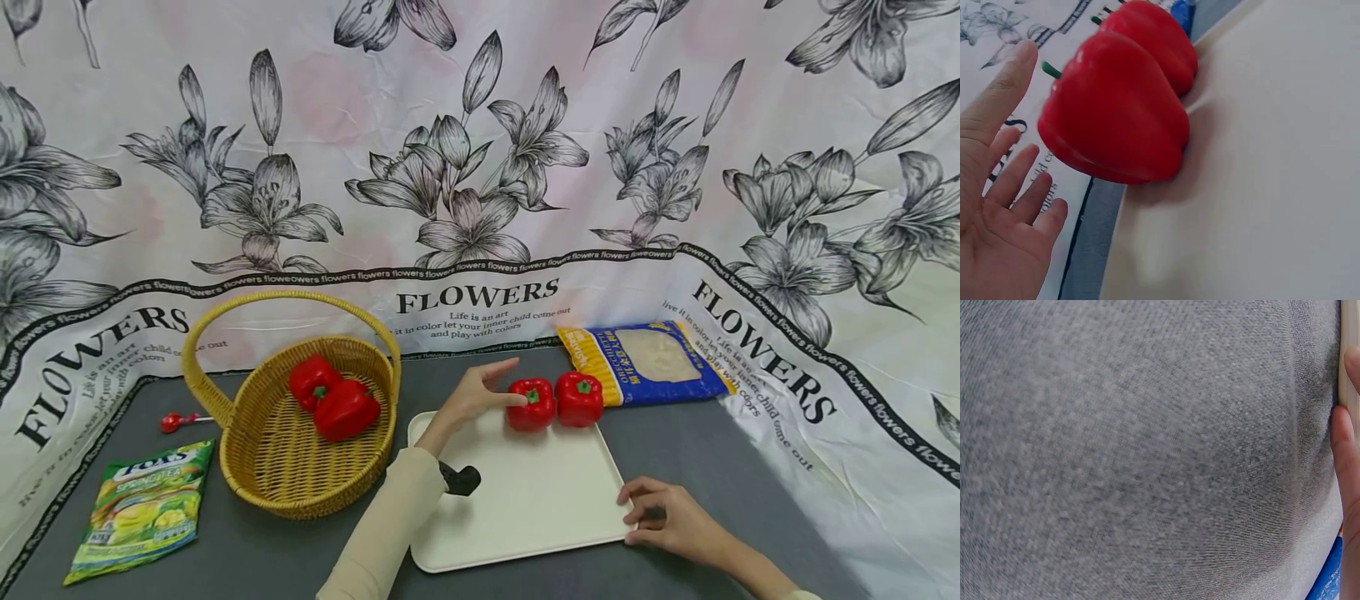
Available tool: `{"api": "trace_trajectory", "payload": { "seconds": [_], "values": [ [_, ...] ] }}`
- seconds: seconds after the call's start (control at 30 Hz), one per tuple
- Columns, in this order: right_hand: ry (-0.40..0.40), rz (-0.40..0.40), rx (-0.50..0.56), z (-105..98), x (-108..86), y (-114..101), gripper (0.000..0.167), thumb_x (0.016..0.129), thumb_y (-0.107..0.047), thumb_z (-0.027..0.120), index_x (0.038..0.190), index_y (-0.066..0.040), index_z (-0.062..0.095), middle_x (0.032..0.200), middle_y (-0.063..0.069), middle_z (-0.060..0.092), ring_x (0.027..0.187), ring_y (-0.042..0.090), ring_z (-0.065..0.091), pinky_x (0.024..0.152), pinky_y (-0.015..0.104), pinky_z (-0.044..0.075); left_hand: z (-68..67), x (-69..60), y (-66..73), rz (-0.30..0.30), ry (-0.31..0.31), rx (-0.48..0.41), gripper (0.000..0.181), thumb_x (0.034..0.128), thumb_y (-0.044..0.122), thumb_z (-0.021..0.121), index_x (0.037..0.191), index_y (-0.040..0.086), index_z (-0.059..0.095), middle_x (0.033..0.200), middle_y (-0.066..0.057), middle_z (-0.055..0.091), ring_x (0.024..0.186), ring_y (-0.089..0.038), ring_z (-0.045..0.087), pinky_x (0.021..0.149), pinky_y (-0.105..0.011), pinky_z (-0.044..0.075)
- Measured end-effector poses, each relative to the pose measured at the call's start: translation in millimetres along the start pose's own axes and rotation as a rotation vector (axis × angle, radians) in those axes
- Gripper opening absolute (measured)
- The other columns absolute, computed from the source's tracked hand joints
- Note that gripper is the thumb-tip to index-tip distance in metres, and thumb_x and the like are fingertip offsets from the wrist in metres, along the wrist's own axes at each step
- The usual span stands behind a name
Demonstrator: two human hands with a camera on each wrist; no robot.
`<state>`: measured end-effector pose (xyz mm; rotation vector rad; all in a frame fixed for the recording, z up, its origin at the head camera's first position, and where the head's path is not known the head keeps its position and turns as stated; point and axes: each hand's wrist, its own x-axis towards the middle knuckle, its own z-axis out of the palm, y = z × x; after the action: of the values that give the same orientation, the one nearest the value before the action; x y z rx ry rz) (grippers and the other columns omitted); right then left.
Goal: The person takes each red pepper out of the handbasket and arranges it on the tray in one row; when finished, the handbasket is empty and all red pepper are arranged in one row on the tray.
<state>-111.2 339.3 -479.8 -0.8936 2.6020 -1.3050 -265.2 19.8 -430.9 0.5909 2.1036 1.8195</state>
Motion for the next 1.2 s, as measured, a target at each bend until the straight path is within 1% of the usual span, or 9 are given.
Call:
{"api": "trace_trajectory", "payload": {
  "seconds": [0.13, 0.23, 0.33, 0.5, 0.7, 0.83, 0.93, 1.03, 1.2],
  "values": [
    [0.006, -0.010, -0.002, -1, -0.3, -1, 0.013, 0.077, -0.020, 0.081, 0.080, -0.012, 0.071, 0.101, 0.010, 0.060, 0.087, 0.005, 0.058, 0.062, 0.025, 0.057, -4.1, -0.6, -4.7, 0.046, 0.006, -0.020, 0.063, 0.0815, 0.010, 0.077, 0.139, 0.010, 0.051, 0.144, -0.007, 0.047, 0.137, -0.023, 0.037, 0.112, -0.041, 0.028],
    [0.003, -0.007, -0.007, 1, 0.1, 0, 0.013, 0.078, -0.022, 0.080, 0.081, -0.012, 0.071, 0.102, 0.009, 0.060, 0.088, 0.005, 0.057, 0.063, 0.025, 0.057, -8.0, -10.8, -1.4, 0.066, 0.033, -0.058, 0.061, 0.0810, 0.008, 0.077, 0.137, 0.007, 0.053, 0.143, -0.012, 0.048, 0.135, -0.025, 0.040, 0.111, -0.042, 0.031],
    [0.004, -0.015, -0.011, 3, 1.3, 2, 0.014, 0.078, -0.023, 0.080, 0.080, -0.012, 0.071, 0.102, 0.009, 0.060, 0.089, 0.005, 0.057, 0.063, 0.025, 0.057, -12.6, -30.1, 6.2, 0.049, 0.090, -0.079, 0.058, 0.0802, 0.007, 0.077, 0.134, 0.004, 0.056, 0.139, -0.015, 0.051, 0.131, -0.027, 0.045, 0.105, -0.038, 0.039],
    [0.011, -0.030, -0.019, 2, 2.3, 1, 0.013, 0.078, -0.021, 0.080, 0.080, -0.012, 0.070, 0.101, 0.009, 0.060, 0.089, 0.006, 0.057, 0.063, 0.025, 0.057, -25.6, -72.0, 21.7, -0.004, 0.176, -0.053, 0.051, 0.0803, 0.009, 0.078, 0.128, 0.002, 0.061, 0.131, -0.015, 0.058, 0.124, -0.030, 0.052, 0.096, -0.037, 0.047],
    [0.030, -0.088, -0.025, 2, 1.2, 2, 0.013, 0.075, -0.015, 0.082, 0.078, -0.012, 0.070, 0.100, 0.011, 0.059, 0.087, 0.007, 0.058, 0.060, 0.025, 0.057, -56.9, -113.2, 34.6, -0.024, 0.245, -0.012, 0.047, 0.0819, 0.009, 0.076, 0.126, 0.000, 0.062, 0.127, -0.017, 0.061, 0.118, -0.031, 0.057, 0.096, -0.041, 0.047],
    [0.017, -0.057, -0.020, 2, 1.9, 3, 0.012, 0.075, -0.015, 0.082, 0.079, -0.012, 0.070, 0.100, 0.010, 0.059, 0.089, 0.006, 0.057, 0.061, 0.024, 0.057, -81.5, -135.4, 38.3, -0.041, 0.288, 0.022, 0.046, 0.0826, 0.010, 0.075, 0.125, -0.002, 0.062, 0.124, -0.018, 0.062, 0.114, -0.030, 0.061, 0.092, -0.038, 0.050],
    [0.014, -0.065, -0.018, 2, 2.0, 3, 0.012, 0.076, -0.015, 0.081, 0.079, -0.012, 0.070, 0.100, 0.009, 0.059, 0.089, 0.005, 0.057, 0.062, 0.024, 0.057, -98.5, -148.6, 38.0, -0.072, 0.314, 0.057, 0.045, 0.0829, 0.012, 0.075, 0.124, -0.003, 0.062, 0.121, -0.019, 0.063, 0.108, -0.029, 0.064, 0.086, -0.033, 0.054],
    [0.016, -0.078, -0.020, 2, 1.5, 4, 0.012, 0.076, -0.016, 0.081, 0.079, -0.013, 0.070, 0.100, 0.008, 0.059, 0.090, 0.004, 0.057, 0.062, 0.025, 0.057, -114.4, -156.0, 35.5, -0.102, 0.335, 0.094, 0.045, 0.0829, 0.013, 0.076, 0.122, -0.005, 0.062, 0.119, -0.020, 0.064, 0.106, -0.030, 0.064, 0.084, -0.031, 0.054],
    [-0.005, -0.018, -0.001, 0, 2.1, 4, 0.013, 0.078, -0.023, 0.080, 0.080, -0.014, 0.071, 0.101, 0.005, 0.059, 0.090, 0.002, 0.055, 0.063, 0.025, 0.057, -139.2, -155.4, 34.1, -0.136, 0.371, 0.255, 0.045, 0.0833, 0.018, 0.076, 0.121, -0.003, 0.063, 0.120, -0.019, 0.064, 0.111, -0.034, 0.061, 0.089, -0.037, 0.052]
  ]
}}
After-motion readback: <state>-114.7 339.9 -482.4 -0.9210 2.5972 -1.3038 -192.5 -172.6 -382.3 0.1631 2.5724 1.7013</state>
